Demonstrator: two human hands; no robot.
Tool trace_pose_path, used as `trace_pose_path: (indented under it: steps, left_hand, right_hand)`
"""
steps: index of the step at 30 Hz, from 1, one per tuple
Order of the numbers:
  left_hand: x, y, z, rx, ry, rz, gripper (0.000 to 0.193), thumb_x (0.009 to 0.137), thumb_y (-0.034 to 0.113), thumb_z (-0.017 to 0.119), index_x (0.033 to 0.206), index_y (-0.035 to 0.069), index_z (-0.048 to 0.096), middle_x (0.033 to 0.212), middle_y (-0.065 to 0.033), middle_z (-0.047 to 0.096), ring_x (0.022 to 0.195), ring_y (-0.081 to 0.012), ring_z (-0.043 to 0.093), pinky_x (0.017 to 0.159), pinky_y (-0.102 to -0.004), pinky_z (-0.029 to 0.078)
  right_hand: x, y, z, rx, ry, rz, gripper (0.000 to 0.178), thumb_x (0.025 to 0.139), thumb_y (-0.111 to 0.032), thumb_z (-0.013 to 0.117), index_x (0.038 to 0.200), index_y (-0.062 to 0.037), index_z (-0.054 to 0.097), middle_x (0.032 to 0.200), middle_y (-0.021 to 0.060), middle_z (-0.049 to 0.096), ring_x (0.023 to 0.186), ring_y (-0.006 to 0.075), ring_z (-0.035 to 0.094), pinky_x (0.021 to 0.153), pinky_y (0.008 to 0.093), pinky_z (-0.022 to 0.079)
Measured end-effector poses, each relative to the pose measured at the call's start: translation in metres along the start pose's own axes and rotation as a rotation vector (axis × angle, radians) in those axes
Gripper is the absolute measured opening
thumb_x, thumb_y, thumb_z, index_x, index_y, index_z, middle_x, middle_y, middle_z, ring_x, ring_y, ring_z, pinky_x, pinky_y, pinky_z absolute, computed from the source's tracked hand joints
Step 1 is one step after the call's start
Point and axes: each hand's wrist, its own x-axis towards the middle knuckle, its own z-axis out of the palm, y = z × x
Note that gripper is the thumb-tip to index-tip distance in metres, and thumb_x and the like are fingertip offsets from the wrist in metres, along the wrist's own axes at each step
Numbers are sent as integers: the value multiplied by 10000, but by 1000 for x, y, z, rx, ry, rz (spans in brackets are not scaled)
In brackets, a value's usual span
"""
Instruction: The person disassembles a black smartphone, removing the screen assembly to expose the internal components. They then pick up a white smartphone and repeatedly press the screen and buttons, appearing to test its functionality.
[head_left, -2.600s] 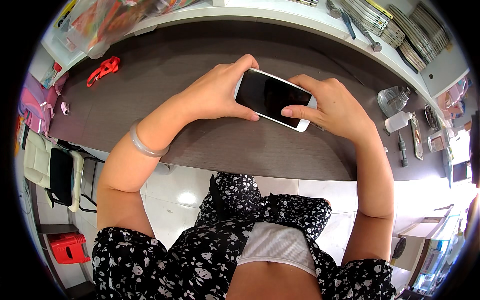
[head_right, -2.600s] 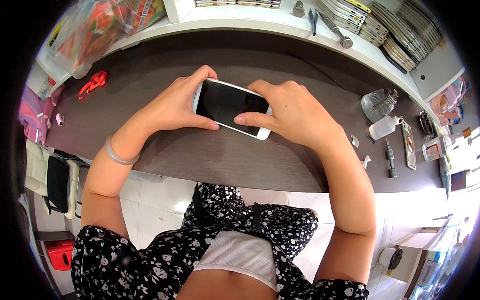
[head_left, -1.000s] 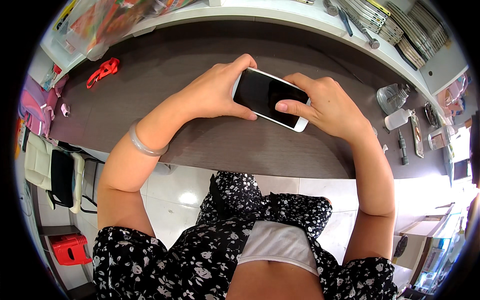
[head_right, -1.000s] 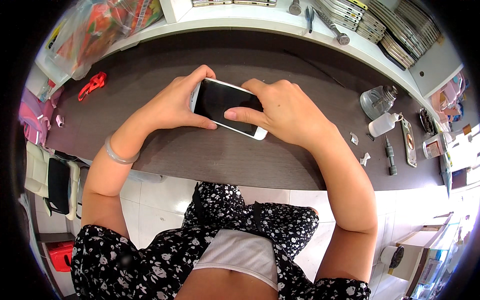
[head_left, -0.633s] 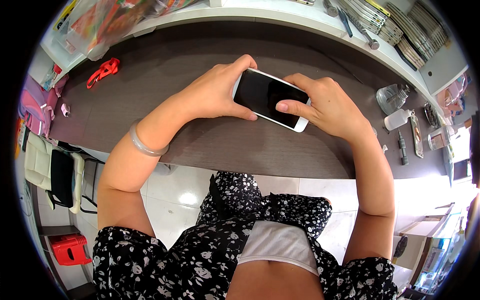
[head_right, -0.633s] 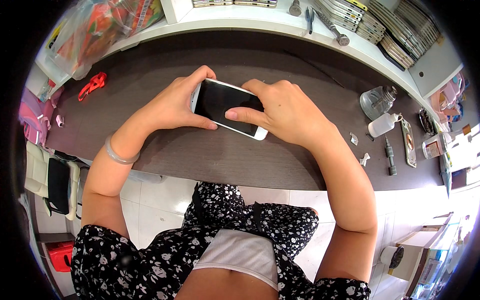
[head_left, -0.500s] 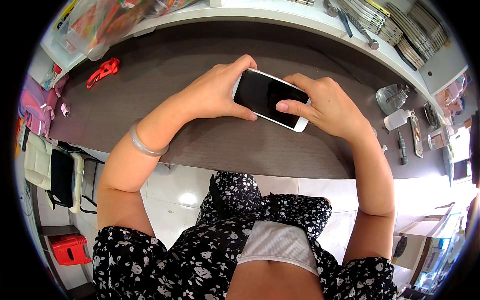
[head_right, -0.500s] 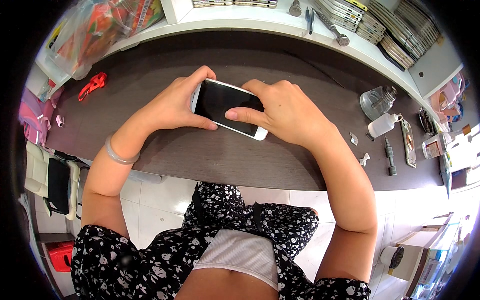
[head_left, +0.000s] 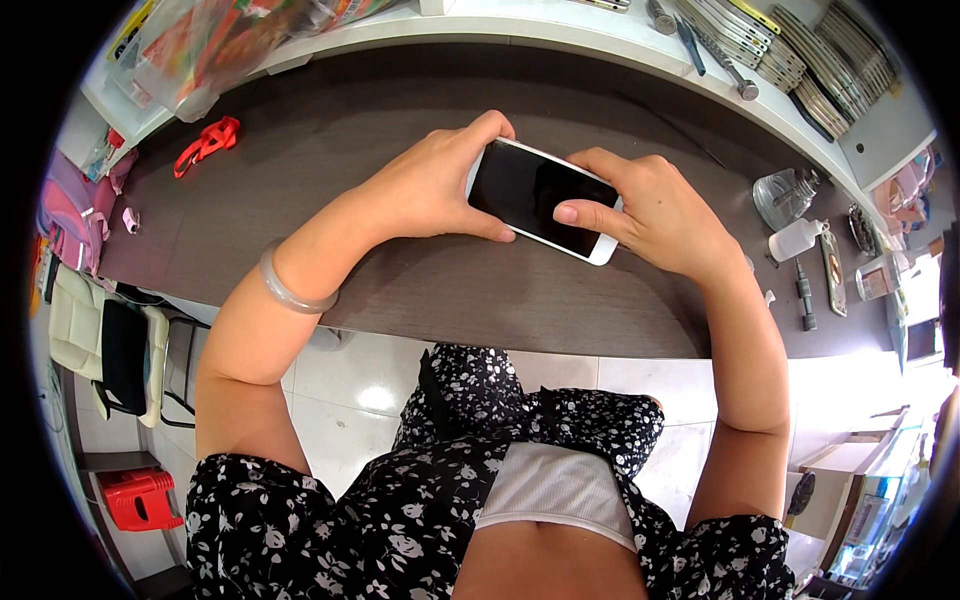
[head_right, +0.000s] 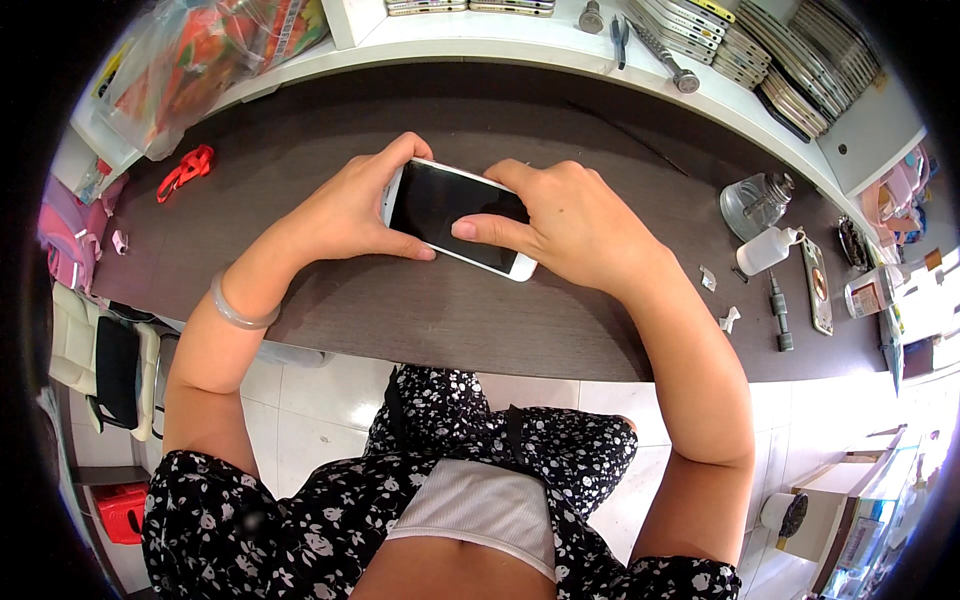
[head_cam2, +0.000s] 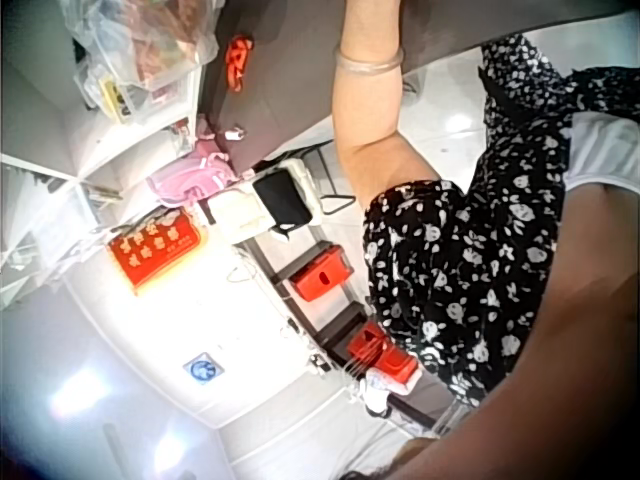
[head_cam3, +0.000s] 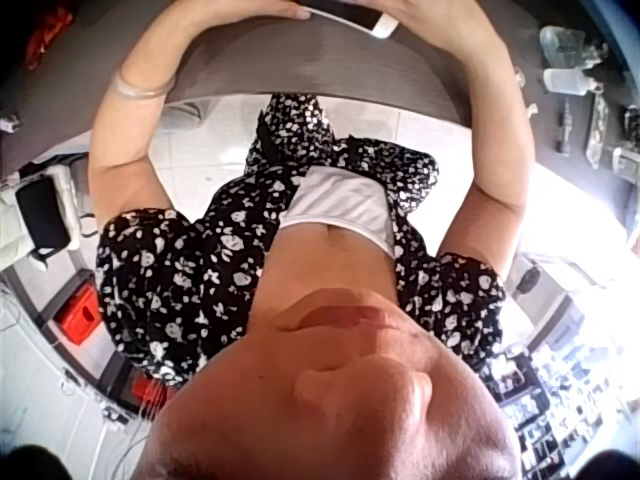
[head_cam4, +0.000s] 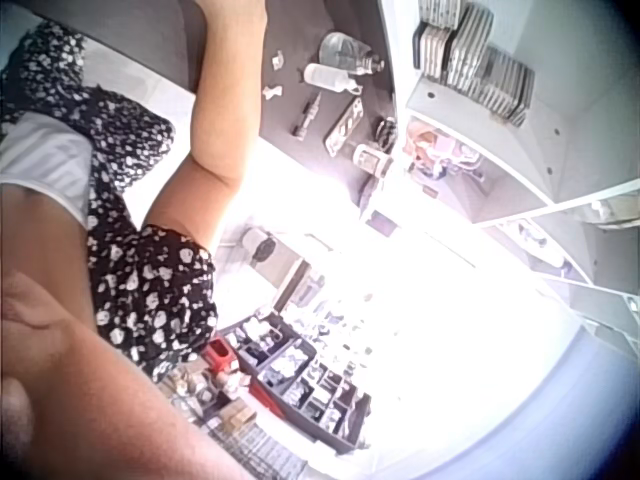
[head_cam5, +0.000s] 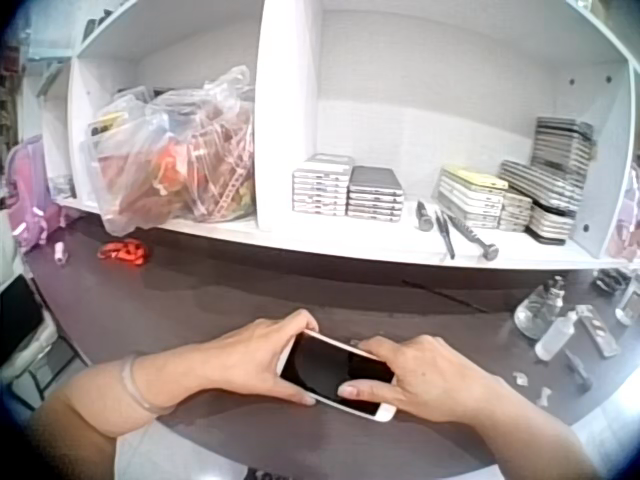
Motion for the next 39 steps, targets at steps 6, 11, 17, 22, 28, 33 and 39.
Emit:
trace_pose_path:
  steps: [6,11,17,22,28,33,39]
  left_hand:
    - [0,0,0,3,2,3,684,581,176,893,1090,66,449,937,-126,624,889,-296,602,773,-372,454]
    - [0,0,0,2,4,8,683,581,176,893,1088,68,448,933,-123,622,884,-295,601,769,-373,453]
    - [0,-1,1,7,6,19,690,579,182,896,1089,68,447,933,-125,624,886,-301,603,766,-378,454]
    - [0,-1,0,-2,4,21,691,578,181,897,1089,68,446,939,-127,629,890,-303,605,770,-380,455]
    - [0,0,0,-1,4,14,687,579,175,895,1089,63,449,943,-130,631,894,-303,606,777,-375,455]
    - [-1,1,0,-5,0,-1,685,579,173,893,1089,63,450,937,-130,631,892,-304,605,776,-374,453]
    - [0,1,0,-5,-3,0,684,581,177,890,1092,65,449,936,-132,632,892,-306,606,775,-375,451]
  right_hand:
    - [0,1,1,7,0,5,596,826,-538,671,1027,23,665,693,210,655,672,358,667,648,404,521]
    - [0,0,0,6,-5,6,600,825,-542,670,1031,22,664,697,210,656,674,358,668,650,405,521]
    - [0,-2,-2,0,-21,24,601,820,-538,678,1039,20,662,702,208,659,681,357,670,650,399,521]
    - [-1,0,-1,-2,-16,17,599,811,-537,687,1045,13,662,707,204,662,686,355,672,648,397,522]
    - [-1,-1,-2,-13,-22,22,593,807,-534,692,1041,10,660,706,202,662,687,355,672,647,399,521]
    - [-1,-2,-2,-10,-22,16,588,807,-529,694,1038,11,660,709,203,663,688,357,671,648,401,520]
    - [-1,-1,-2,-11,-21,3,588,804,-520,699,1046,14,658,725,206,667,701,361,670,657,403,520]
